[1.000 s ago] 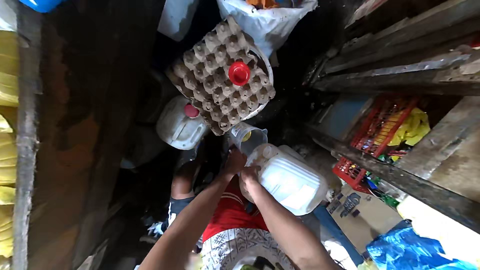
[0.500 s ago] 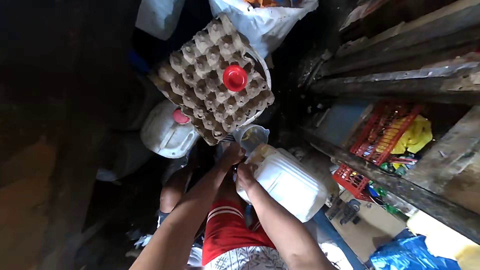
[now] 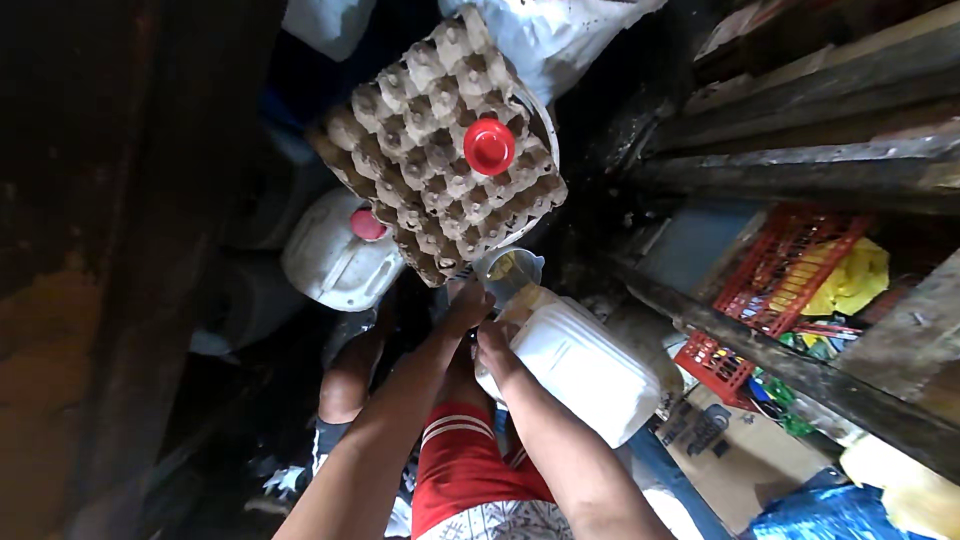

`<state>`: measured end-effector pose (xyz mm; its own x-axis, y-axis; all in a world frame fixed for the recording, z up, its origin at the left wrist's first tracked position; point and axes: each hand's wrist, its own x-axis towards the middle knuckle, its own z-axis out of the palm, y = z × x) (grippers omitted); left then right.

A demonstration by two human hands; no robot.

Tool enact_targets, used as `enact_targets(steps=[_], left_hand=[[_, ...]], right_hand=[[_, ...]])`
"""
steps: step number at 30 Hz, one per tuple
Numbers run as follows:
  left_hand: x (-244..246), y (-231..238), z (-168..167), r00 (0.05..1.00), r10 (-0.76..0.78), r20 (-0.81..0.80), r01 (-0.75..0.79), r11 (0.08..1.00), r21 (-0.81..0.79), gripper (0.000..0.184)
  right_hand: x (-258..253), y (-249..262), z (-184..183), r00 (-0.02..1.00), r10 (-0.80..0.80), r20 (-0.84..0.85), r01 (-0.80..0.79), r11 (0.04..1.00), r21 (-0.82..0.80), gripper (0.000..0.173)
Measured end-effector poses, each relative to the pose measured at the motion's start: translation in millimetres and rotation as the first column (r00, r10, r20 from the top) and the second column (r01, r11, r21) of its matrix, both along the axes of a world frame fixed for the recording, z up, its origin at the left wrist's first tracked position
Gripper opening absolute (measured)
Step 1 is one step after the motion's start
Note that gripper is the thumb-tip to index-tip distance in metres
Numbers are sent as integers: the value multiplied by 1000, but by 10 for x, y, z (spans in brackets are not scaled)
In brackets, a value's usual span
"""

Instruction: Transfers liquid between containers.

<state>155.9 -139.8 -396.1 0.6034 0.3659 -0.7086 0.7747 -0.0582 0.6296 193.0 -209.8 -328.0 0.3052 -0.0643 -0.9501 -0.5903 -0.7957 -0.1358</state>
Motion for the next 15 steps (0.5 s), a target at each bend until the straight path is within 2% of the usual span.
enact_targets(steps=[4, 8, 12, 15], left_hand=[[-17, -9, 23, 1000, 6, 25, -7, 1000, 22, 42], [-24, 8, 45, 996, 35, 84, -34, 999, -8, 42], [-12, 12, 55, 999, 34, 25, -34, 999, -25, 40], [-3, 39, 101, 1000, 21, 22, -21, 1000, -23, 39]], right_hand=[[20, 36, 34, 999, 31, 23, -30, 998, -50, 35], [-6, 14, 0, 1000, -3, 30, 4, 1000, -28, 37], [-12, 20, 21, 999, 5, 34, -6, 999, 34, 36], [-23, 17, -7, 999, 16, 30, -17, 1000, 20, 37]])
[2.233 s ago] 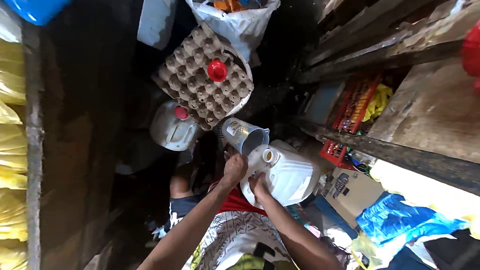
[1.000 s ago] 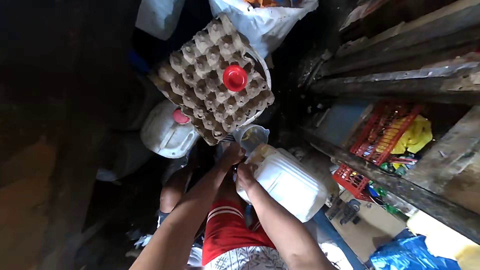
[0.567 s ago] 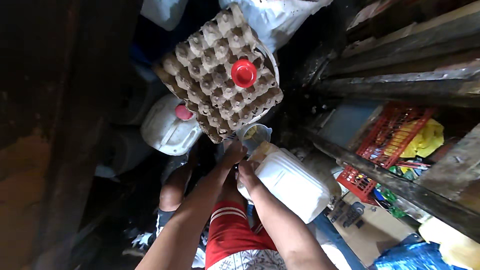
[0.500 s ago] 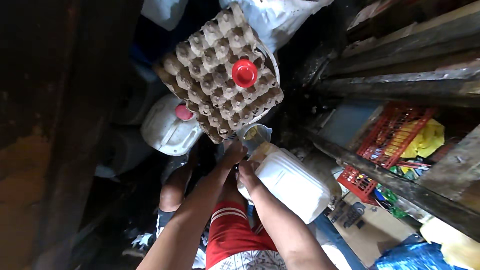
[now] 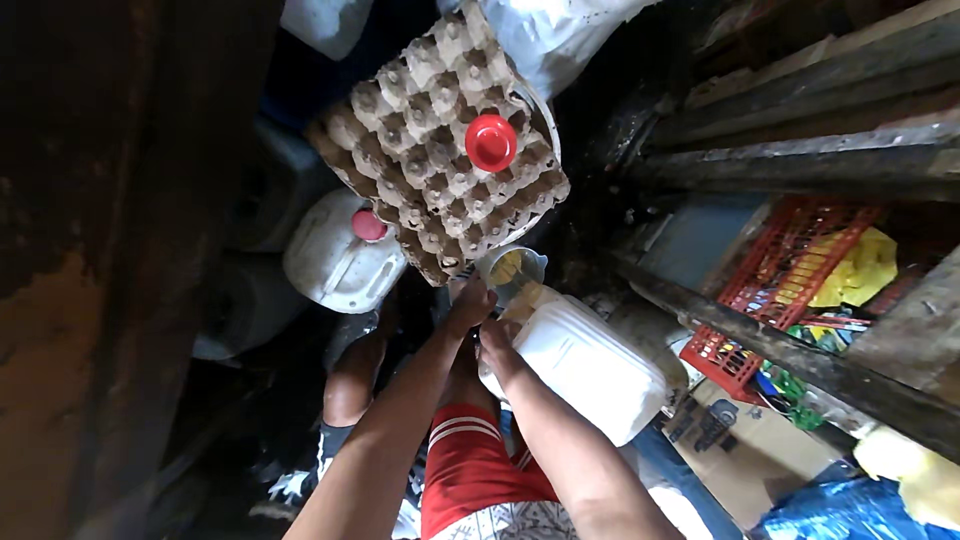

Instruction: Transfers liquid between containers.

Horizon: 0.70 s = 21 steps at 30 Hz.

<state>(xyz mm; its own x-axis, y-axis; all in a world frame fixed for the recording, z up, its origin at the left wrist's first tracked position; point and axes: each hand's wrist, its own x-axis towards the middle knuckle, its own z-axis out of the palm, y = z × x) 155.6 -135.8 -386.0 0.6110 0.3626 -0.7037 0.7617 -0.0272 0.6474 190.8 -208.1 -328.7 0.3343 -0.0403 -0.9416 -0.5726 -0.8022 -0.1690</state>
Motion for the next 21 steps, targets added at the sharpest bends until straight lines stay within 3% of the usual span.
enact_targets(steps=[10, 14, 21], left_hand=[[-26, 20, -22, 996, 49, 72, -49, 999, 1, 37], [-24, 9, -223, 994, 27, 105, -30, 999, 29, 42], [-27, 32, -184, 997, -3, 73, 2, 1000, 10, 43]], right_hand=[[-29, -6, -104, 999, 34, 14, -33, 999, -43, 36], [-63, -39, -206, 1000, 15, 5, -15, 1000, -18, 38], [-34, -13, -54, 999, 47, -4, -47, 998, -48, 36]])
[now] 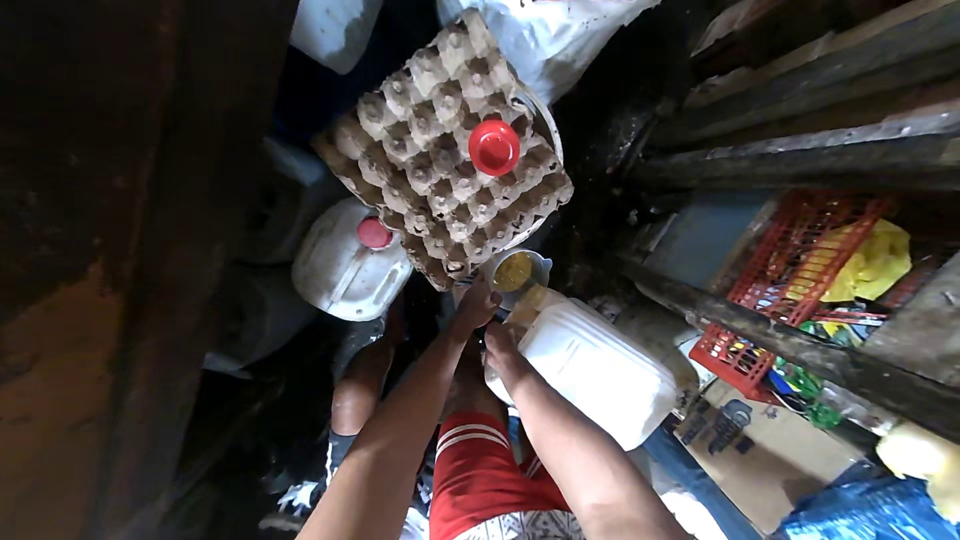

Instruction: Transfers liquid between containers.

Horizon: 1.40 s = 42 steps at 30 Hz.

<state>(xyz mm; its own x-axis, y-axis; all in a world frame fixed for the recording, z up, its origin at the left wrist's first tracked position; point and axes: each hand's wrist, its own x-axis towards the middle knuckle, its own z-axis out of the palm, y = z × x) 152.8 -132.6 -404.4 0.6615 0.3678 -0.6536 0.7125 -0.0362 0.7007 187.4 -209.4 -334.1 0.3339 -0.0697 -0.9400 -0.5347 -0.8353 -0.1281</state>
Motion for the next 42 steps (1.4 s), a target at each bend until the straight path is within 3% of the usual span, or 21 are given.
enact_targets(steps=[10, 14, 21, 26, 32, 37, 42], left_hand=[[7, -18, 122, 999, -27, 31, 27, 999, 23, 43], [40, -60, 374, 1000, -17, -5, 17, 1000, -1, 52], [149, -112, 827, 998, -22, -52, 21, 1000, -20, 62], [248, -165, 1121, 999, -47, 16, 46, 997, 69, 48], [434, -192, 1426, 980, -194, 38, 182, 962, 202, 44], [708, -137, 1776, 949, -314, -30, 314, 933, 175, 48], [833, -221, 2005, 918, -397, -12, 394, 906, 156, 44]], right_hand=[[25, -164, 298, 1000, -29, -10, 28, 1000, -8, 42], [91, -291, 509, 997, -20, -72, 21, 1000, 11, 45], [182, -468, 867, 995, 72, -76, -81, 989, -126, 56], [248, -568, 1190, 993, 118, -30, -122, 979, -164, 63], [336, -787, 1538, 998, 55, -21, -57, 996, -76, 52], [332, -1074, 1851, 992, 104, -76, -109, 992, -67, 65], [383, -1432, 2014, 994, 86, -64, -87, 996, -17, 57]])
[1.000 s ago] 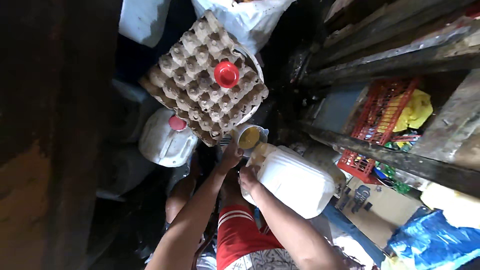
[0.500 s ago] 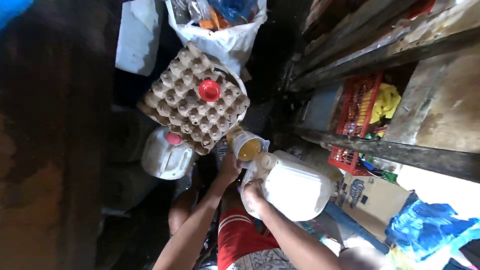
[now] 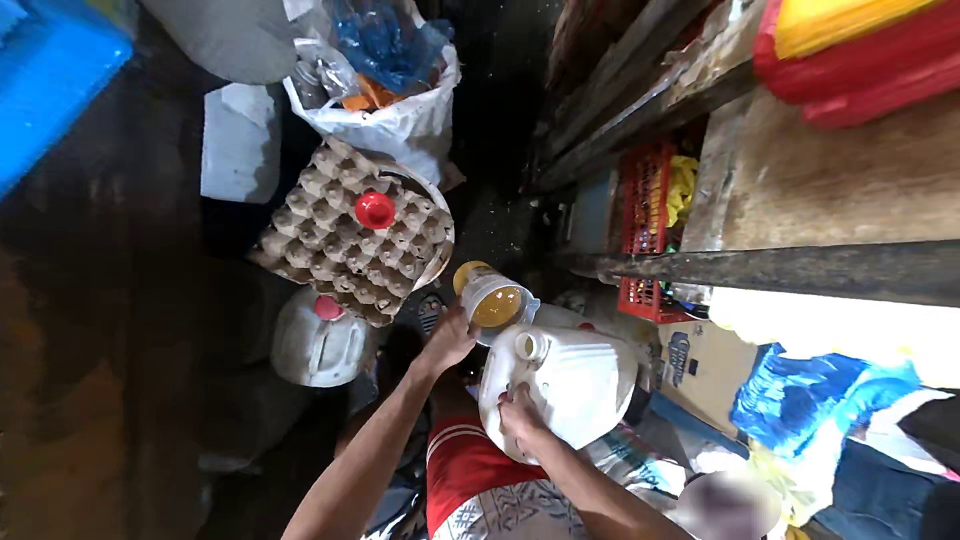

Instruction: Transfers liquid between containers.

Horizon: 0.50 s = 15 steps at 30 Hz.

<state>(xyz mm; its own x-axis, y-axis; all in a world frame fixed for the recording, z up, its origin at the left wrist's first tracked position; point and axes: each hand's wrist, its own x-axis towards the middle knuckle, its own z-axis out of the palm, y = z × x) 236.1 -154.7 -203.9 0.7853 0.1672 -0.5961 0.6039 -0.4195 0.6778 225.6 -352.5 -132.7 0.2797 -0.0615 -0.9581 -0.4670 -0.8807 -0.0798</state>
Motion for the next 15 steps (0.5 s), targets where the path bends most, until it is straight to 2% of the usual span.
enact_targets(steps=[4, 8, 10, 12, 15], left_hand=[[67, -167, 194, 1000, -19, -4, 19, 1000, -4, 43], [131, -367, 440, 1000, -17, -8, 16, 989, -147, 42], [143, -480, 557, 999, 46, -18, -49, 964, -260, 41], [122, -621, 665, 983, 169, -74, -185, 908, -377, 41], [112, -834, 794, 938, 307, -161, -345, 786, -514, 37]], right_hand=[[109, -338, 197, 1000, 4, -18, -4, 1000, 16, 57], [293, -777, 627, 994, -104, 38, 105, 995, -6, 63], [375, -1087, 820, 976, -174, 134, 172, 985, 30, 65], [476, -1482, 949, 949, -207, 238, 205, 978, 34, 68], [766, -2167, 1069, 920, -190, 342, 197, 980, 14, 51]])
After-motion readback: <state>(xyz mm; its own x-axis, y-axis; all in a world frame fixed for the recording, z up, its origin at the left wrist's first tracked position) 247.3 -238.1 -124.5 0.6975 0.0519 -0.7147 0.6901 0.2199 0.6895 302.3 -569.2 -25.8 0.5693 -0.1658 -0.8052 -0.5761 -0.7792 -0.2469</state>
